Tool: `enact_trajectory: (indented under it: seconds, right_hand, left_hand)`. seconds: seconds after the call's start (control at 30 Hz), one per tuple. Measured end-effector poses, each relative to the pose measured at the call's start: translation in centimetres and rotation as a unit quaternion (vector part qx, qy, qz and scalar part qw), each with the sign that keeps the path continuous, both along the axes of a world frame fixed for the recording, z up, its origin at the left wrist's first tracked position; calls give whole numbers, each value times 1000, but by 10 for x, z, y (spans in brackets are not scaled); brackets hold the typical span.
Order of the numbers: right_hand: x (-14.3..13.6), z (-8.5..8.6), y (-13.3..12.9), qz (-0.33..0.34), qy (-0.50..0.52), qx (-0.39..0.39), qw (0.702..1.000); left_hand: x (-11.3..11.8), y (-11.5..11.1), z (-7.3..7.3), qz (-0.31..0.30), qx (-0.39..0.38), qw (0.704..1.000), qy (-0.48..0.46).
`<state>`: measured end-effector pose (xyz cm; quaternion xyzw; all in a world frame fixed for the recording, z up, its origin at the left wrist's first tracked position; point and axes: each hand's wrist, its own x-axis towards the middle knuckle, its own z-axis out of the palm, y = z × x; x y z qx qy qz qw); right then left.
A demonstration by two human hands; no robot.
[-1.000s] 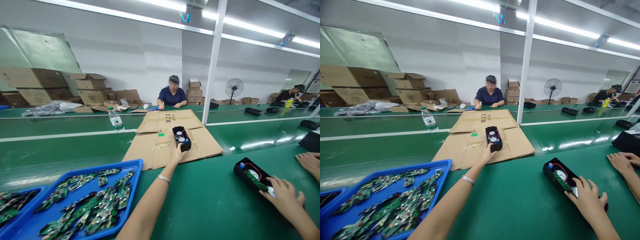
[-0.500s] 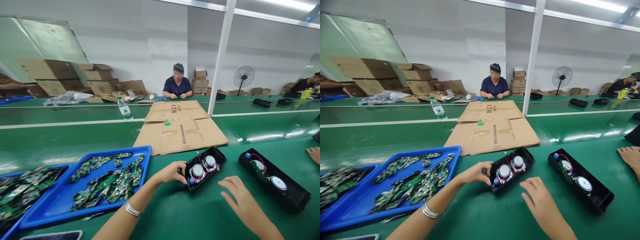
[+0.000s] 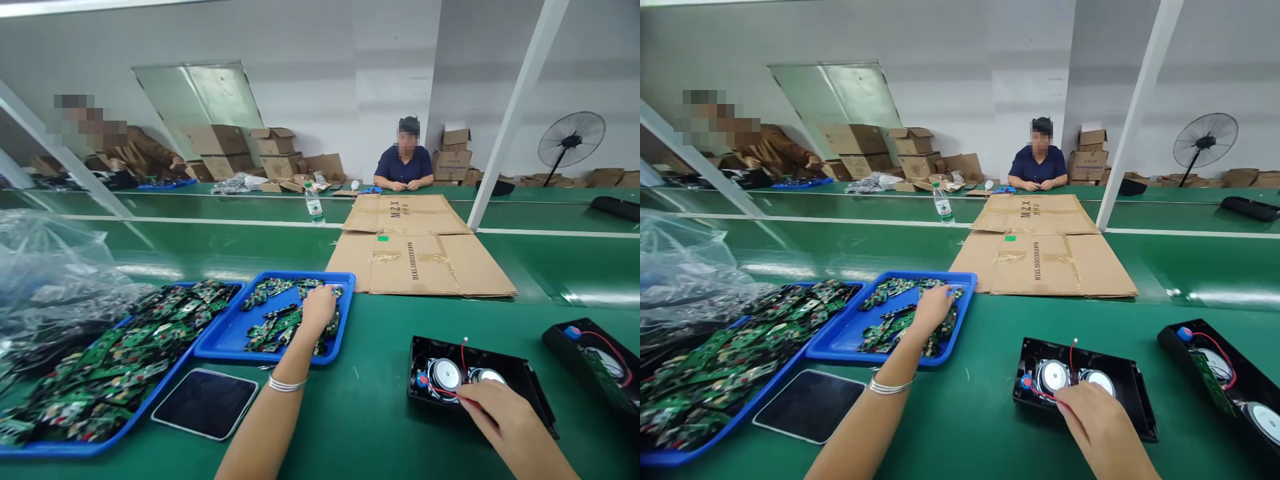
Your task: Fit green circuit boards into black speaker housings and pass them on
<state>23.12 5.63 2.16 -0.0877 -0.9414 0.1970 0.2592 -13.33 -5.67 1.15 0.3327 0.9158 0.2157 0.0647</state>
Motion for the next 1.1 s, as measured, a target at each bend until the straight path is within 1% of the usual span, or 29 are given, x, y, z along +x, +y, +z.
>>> enact_trajectory:
  seconds: [0.03,0.07,0.13,0.2,0.27,0.37,0.43,0.5,0.57,0.6,0.63,0.67,0.73,0.8,0.87,0.97,1.03,1.1]
  right_hand:
    - [1,8,0,5,5,-18,1000]
    - [1,16,0,3,11,-35,999]
    - [-2,29,-2,-13,14,-68,997]
    - [-9,39,-4,-19,4,-101,995]
    - [-17,46,-6,-17,-8,-144,989]
    - [-31,50,-5,-23,-5,-227,974]
    - [-41,49,-4,-33,11,-300,953]
    - [-52,46,-3,-35,29,-402,915]
    - [-63,40,-3,-26,47,-502,863]
    - [-67,37,-3,-20,53,-536,842]
    - [-72,33,-3,-17,59,-557,828]
    - [-75,29,-2,-18,64,-566,821]
    - [-79,23,0,-27,68,-563,823]
    - [-79,20,3,-40,73,-541,837]
    - [-78,21,6,-54,78,-495,864]
    - [-76,30,8,-56,70,-389,917]
    - [-74,37,7,-32,47,-321,945]
    - [-73,41,4,8,17,-277,961]
  left_hand:
    - [-8,-6,-3,39,-15,999,15]
    - [-14,-11,-6,66,-29,997,25]
    - [-20,-16,-11,93,-48,994,37]
    - [-21,-17,-15,99,-52,993,47]
    - [-21,-17,-13,100,-39,993,58]
    - [-20,-19,-2,94,0,994,62]
    - [-16,-20,10,77,39,995,56]
    - [-6,-19,23,40,84,995,36]
    - [11,-15,36,-18,123,992,-2]
    - [21,-13,41,-51,139,989,-25]
    - [33,-10,46,-83,156,983,-49]
    - [45,-7,50,-117,181,974,-76]
    - [68,-2,55,-191,254,938,-140]
    - [87,-1,59,-246,278,911,-180]
    - [101,-1,61,-279,270,899,-202]
    - [114,-3,64,-310,279,884,-212]
    - [120,-3,65,-339,298,871,-196]
    - [125,-4,66,-376,311,856,-169]
